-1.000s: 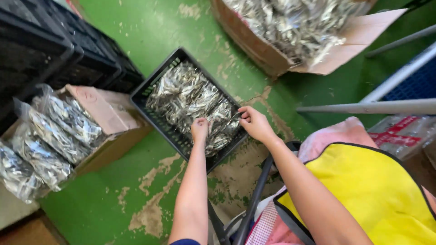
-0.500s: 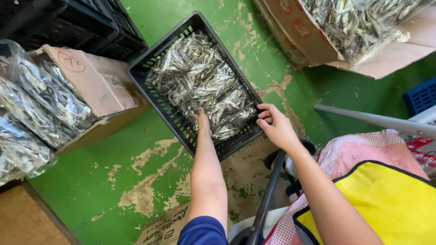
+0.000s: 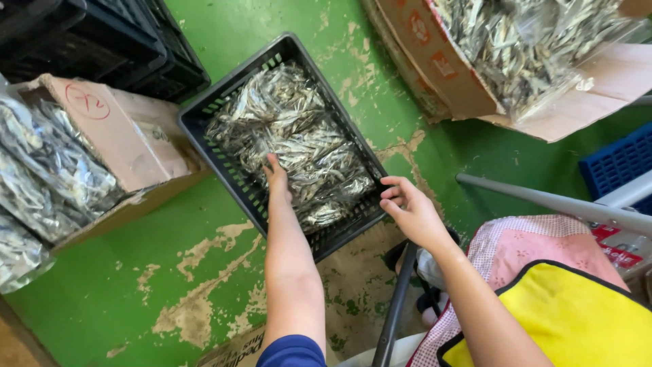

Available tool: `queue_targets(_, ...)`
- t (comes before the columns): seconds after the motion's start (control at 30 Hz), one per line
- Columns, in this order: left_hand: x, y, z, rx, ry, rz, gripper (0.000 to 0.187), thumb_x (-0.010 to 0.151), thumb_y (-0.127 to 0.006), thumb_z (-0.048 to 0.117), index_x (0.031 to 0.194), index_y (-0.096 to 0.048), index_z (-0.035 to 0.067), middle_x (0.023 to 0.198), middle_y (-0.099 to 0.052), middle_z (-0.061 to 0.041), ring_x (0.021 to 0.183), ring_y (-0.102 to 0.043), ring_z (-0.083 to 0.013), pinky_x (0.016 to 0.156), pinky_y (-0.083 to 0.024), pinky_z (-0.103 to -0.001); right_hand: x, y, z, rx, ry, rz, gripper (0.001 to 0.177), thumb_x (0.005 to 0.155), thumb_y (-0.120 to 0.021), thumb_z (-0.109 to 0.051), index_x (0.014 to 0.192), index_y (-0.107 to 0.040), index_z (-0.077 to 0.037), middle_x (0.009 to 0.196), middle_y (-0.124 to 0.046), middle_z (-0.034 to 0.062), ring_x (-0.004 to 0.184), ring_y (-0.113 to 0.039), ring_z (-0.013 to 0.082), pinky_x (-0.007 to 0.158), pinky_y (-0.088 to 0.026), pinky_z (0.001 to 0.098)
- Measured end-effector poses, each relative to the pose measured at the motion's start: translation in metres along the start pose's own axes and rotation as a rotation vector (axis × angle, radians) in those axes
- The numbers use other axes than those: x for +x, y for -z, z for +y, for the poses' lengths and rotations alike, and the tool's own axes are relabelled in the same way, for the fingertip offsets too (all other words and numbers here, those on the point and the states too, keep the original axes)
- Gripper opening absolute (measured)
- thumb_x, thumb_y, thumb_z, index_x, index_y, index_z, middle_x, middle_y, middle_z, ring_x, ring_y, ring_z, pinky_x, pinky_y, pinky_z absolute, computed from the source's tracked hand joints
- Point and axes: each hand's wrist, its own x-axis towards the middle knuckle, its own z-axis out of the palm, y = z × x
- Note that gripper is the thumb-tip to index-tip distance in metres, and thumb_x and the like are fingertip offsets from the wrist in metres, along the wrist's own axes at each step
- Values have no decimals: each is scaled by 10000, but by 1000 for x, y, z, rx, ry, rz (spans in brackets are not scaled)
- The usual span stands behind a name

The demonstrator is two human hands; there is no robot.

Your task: The person places packets of dried fish into larger yellow-and-black pouches, seals them using a heat sealer, and then organizes the sealed products into a plastic crate.

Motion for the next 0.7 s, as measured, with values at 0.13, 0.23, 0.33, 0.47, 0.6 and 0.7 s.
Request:
queue_targets(0.13, -5, 6, 16, 93, 35, 23, 1097, 927, -378, 893, 1643, -220, 77, 1678, -212, -249, 1563, -151, -429, 1253, -195, -609, -1, 5, 1, 14, -26, -4, 445, 911, -694, -72, 1337, -650, -192, 1085, -748, 80, 930, -727, 160, 811, -599, 327)
queue_targets(0.23, 13, 6, 9, 96, 11, 48, 1035, 912, -467, 875, 1581, -385, 90, 1619, -358, -239, 1532, -259, -415, 1236, -280, -566, -3, 4, -2, 28, -26, -12, 442, 911, -690, -67, 1334, -654, -192, 1079, -749, 80, 916, -725, 157, 799, -601, 326)
queue_targets(0.33, 23, 9, -1, 85, -81, 95, 869, 943, -546, 788, 1480, -533, 106, 1539, -485, -238, 1478, -377, -412, 1219, -348, -528, -4, 3, -5, 31, -18, -13, 446, 908, -691, -66, 1333, -656, -195, 1074, -751, 78, 909, -727, 155, 790, -602, 326)
queue_targets(0.47, 37, 6, -13, 139, -209, 91, 723, 981, -581, 708, 1418, -598, 132, 1461, -569, -228, 1430, -452, -397, 1210, -369, -517, -5, 7, -7, 22, -1, 2, 433, 908, -703, -94, 1325, -657, -201, 1073, -751, 80, 911, -730, 166, 771, -602, 326)
queue_targets(0.6, 4, -7, 5, 181, -367, 83, 602, 1026, -572, 593, 1371, -655, 107, 1389, -643, -191, 1390, -513, -338, 1179, -403, -482, -8, 15, -7, 49, 32, 40, 430, 909, -702, -94, 1320, -661, -212, 1066, -754, 75, 902, -731, 167, 765, -606, 326)
queue_targets(0.7, -59, -12, 27, 229, -584, 81, 591, 1049, -564, 518, 1328, -672, 8, 1324, -665, -249, 1340, -557, -357, 1163, -412, -495, -11, 24, 1, 30, 67, 62, 427, 914, -710, -117, 1323, -661, -231, 1079, -754, 68, 910, -732, 170, 768, -609, 345)
